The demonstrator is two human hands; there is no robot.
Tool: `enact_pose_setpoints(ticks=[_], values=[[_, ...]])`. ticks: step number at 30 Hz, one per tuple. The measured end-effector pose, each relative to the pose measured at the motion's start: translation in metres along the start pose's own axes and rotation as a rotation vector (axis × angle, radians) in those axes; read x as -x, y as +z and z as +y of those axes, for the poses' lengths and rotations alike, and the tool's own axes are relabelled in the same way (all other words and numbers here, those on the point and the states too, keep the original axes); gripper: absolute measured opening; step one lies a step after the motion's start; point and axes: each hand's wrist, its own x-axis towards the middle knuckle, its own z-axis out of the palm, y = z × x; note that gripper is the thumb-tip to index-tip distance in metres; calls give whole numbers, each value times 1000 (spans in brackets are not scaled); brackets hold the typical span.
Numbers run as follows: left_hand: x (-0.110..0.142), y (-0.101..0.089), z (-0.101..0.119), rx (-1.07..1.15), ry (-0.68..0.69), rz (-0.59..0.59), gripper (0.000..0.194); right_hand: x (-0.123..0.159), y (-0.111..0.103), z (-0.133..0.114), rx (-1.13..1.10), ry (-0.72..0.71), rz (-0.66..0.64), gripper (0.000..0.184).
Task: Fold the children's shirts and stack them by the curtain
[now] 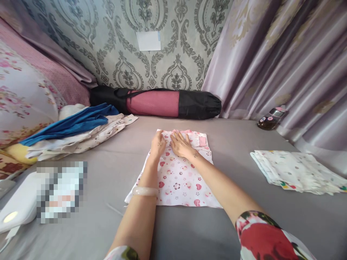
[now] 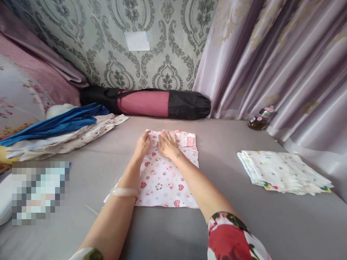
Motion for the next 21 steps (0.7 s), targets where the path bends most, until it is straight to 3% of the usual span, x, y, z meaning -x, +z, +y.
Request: enact_pose_setpoints(ticks=[4,7,12,21], values=[[-8,-20,-4,202,-117,297,32,-21,6,-26,-15,-55,14,57],[-10,-28,-9,272,-165,398,30,-42,14,-43,-28,-63,0,60],[-11,-26,-15,294,-198,420,28,-61,22,-55,-76,-32,-1,61],[-10,-23,-14,217,-213,337,34,-61,28,-57,-67,-2,75,55]])
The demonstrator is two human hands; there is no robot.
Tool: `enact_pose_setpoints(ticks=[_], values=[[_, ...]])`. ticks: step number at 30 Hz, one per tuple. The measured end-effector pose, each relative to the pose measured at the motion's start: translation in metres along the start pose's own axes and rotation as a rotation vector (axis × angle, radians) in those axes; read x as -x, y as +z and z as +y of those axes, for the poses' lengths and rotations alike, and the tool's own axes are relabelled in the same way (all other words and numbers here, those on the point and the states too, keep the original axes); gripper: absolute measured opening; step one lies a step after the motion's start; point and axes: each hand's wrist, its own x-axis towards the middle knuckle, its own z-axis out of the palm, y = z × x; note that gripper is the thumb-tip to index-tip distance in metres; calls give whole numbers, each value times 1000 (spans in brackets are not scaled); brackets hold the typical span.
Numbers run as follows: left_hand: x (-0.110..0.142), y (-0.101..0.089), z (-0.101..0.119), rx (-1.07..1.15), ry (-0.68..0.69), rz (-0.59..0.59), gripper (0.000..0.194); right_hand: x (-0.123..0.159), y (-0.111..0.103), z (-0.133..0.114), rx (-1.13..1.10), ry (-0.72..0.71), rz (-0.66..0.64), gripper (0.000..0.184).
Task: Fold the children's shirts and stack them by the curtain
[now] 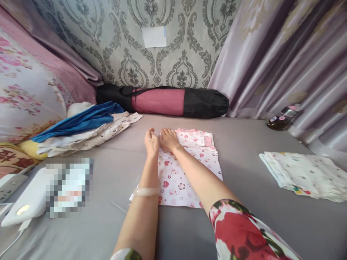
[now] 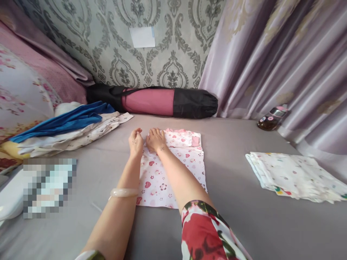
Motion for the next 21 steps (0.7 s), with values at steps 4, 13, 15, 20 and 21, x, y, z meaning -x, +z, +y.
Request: enact_pose_setpoints(ticks=[4,13,15,20,21], values=[[1,4,0,-23,28,-65,36,-1,-3,7,-37,-37,-47,56],[19,19,5,-340,257,-412,46,36,-25,44,56,-42,-34,58],[23,21,3,-482,344,-484,49,43,-24,49,56,-16,-40,58],[29,22,-1,-727,433,-543,52,44,-18,53,61,6,-30,59],[29,22,-2,-747,432,-546,51,43,-17,53,65,3,-23,59]])
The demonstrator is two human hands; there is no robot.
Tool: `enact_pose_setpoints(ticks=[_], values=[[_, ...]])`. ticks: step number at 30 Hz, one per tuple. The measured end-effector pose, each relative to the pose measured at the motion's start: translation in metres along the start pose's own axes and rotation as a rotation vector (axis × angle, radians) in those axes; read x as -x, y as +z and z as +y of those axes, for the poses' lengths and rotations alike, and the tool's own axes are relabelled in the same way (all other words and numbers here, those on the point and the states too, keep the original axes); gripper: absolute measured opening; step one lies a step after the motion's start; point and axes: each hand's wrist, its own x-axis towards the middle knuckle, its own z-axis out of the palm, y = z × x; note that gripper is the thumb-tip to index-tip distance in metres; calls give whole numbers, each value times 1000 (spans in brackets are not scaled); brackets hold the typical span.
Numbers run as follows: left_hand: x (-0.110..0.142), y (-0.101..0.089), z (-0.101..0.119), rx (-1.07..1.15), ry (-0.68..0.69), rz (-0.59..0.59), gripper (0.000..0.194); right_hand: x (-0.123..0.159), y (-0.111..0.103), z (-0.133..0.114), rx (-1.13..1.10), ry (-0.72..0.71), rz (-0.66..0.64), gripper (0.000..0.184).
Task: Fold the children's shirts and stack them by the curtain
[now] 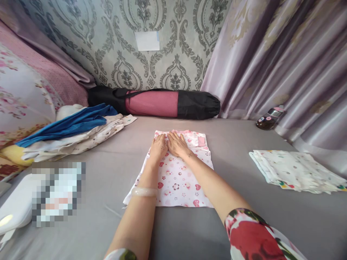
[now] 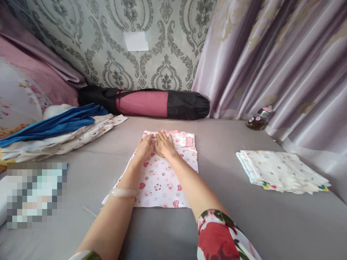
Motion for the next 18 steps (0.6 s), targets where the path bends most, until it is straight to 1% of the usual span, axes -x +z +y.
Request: enact_pose_setpoints(ticks=[4,7,11,14,18], values=[[0,2,-2,-46,2,-2,50,-1,1,0,15,-17,16,58],[0,4,-3,-68,9,5,50,0,-1,1,5,-24,6,58],[0,6,-3,-71,9,22,49,7,-7,8,-11,-19,-8,58],[1,6,-1,-80,7,25,49,16,-13,21,6,38,32,59],[3,4,2,-122,-5,-23,49,27,-18,38,44,160,71,61]])
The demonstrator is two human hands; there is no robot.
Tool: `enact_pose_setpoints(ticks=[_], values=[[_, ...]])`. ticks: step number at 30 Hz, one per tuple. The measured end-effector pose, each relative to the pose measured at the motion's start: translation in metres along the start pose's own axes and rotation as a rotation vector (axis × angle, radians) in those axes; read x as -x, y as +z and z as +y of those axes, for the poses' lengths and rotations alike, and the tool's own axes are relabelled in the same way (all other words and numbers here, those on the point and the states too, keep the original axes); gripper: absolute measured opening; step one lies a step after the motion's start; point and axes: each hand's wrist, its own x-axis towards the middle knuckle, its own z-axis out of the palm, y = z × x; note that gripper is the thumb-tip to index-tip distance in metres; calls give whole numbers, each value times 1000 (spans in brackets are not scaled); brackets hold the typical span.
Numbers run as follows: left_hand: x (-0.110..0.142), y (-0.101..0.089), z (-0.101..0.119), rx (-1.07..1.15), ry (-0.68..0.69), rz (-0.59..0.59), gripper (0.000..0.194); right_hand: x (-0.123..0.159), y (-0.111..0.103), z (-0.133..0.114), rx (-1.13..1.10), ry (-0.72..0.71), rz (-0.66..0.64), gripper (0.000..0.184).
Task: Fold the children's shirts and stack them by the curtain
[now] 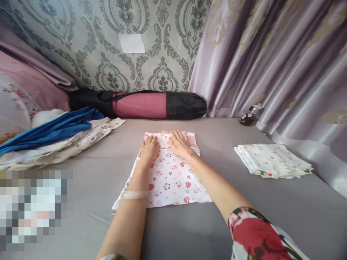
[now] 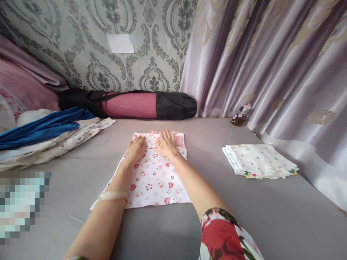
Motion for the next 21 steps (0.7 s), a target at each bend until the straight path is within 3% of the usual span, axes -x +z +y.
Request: enact_pose_setpoints(ticks=[6,12,21], values=[[2,-3,2,-52,8,-46,51,1,6,8,15,44,-21,62],[1,1,0,-40,10,-6,48,2,7,6,11,49,-13,62],[1,-1,0,-36,11,-20,47,0,-1,15,-67,19,-64,60]])
